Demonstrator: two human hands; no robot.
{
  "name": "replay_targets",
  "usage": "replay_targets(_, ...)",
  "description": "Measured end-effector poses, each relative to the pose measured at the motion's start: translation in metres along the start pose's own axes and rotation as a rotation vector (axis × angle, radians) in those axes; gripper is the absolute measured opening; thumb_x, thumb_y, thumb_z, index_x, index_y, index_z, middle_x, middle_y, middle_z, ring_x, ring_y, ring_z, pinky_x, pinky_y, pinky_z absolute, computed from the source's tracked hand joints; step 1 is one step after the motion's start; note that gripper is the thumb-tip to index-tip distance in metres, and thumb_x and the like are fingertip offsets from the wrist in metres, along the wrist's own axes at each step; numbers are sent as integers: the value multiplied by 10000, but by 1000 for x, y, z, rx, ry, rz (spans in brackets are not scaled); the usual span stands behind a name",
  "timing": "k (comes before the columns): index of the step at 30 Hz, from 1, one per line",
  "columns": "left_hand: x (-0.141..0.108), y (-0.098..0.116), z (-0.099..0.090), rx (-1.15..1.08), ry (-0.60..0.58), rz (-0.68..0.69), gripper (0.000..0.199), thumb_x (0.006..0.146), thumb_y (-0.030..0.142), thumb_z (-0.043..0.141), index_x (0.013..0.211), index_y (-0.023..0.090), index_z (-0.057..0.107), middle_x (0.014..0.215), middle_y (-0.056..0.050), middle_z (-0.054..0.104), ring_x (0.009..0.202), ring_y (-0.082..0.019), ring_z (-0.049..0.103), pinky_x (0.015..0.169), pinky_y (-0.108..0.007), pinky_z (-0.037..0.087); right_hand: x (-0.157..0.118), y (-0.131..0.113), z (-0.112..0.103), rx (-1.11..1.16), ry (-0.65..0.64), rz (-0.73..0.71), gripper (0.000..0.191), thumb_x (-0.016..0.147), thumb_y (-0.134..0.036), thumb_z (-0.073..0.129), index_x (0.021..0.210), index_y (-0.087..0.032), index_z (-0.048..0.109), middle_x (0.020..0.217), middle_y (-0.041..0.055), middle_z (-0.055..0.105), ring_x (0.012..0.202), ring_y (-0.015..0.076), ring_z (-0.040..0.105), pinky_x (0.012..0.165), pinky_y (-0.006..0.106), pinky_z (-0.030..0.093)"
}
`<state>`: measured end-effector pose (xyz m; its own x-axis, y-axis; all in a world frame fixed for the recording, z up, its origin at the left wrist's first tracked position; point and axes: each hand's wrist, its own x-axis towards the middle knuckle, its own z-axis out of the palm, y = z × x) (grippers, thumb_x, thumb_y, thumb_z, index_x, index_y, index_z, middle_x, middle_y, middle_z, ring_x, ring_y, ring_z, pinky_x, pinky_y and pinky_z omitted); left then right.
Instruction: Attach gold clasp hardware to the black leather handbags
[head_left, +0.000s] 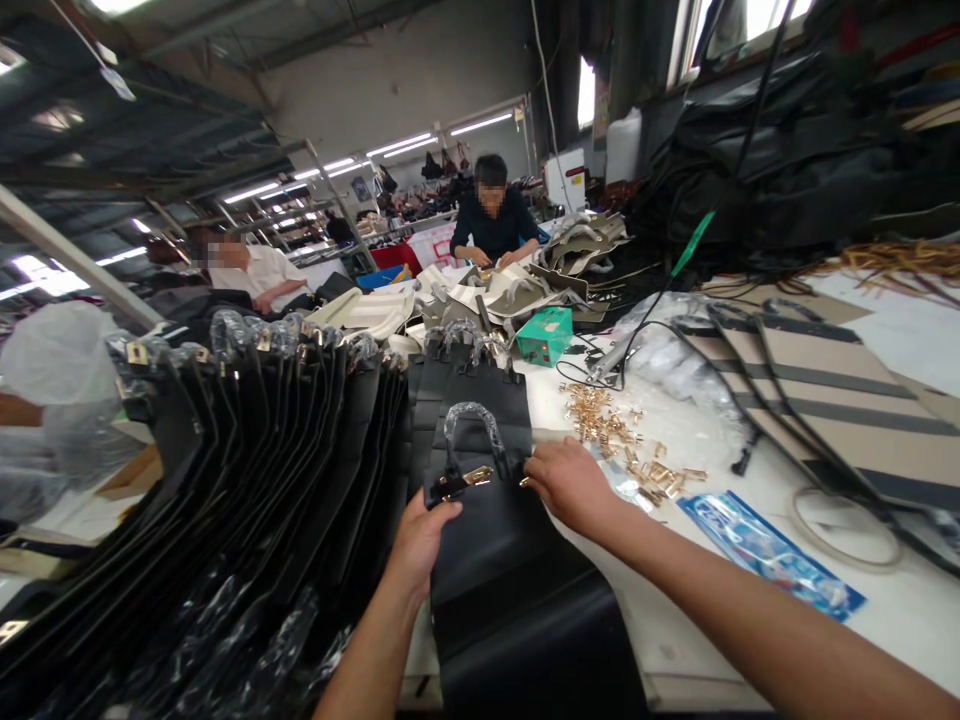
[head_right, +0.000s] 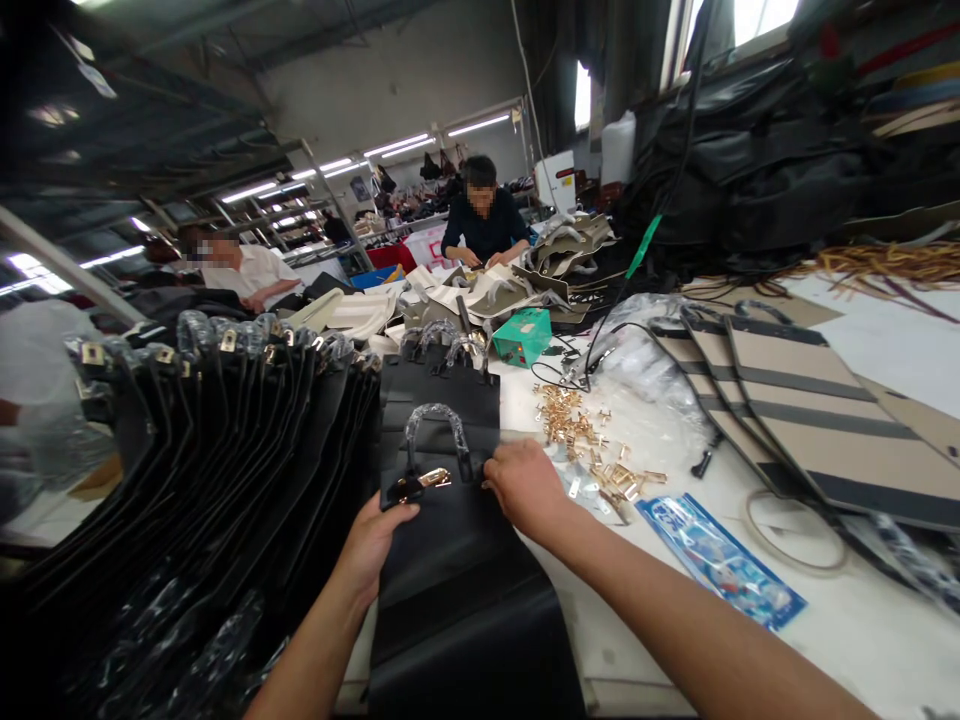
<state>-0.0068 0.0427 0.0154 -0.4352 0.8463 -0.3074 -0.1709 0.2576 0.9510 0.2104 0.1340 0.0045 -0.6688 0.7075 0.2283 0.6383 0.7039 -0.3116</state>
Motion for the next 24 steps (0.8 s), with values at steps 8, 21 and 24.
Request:
replay_targets(8,0,-2,2,17,-13,8,398,584,194,740,977,171,682,799,-17,753,716,-206,692,703,-303,516,14,1,0,186,-118,4,194,686,7,645,751,-168,699,891,113,701,787,252,666,705,316,460)
replay_targets(21,1,-2,1,-25,-17,-35,398,587,194,751,977,159,682,834,-50,750,745,-233,701,706,-332,518,13,22,33,755,15,345,127,829,-276,611,901,-203,685,674,-20,709,578,148,681,538,220,479)
replay_targets(24,2,-3,1,-23,-20,-56,404,586,199,753,980,159,675,815,-45,746,728,-233,697,688,-330,517,11,15,37,759,68,402,149,840,-287,600,933,-207,684,671,-24,702,568,142,674,546,218,468)
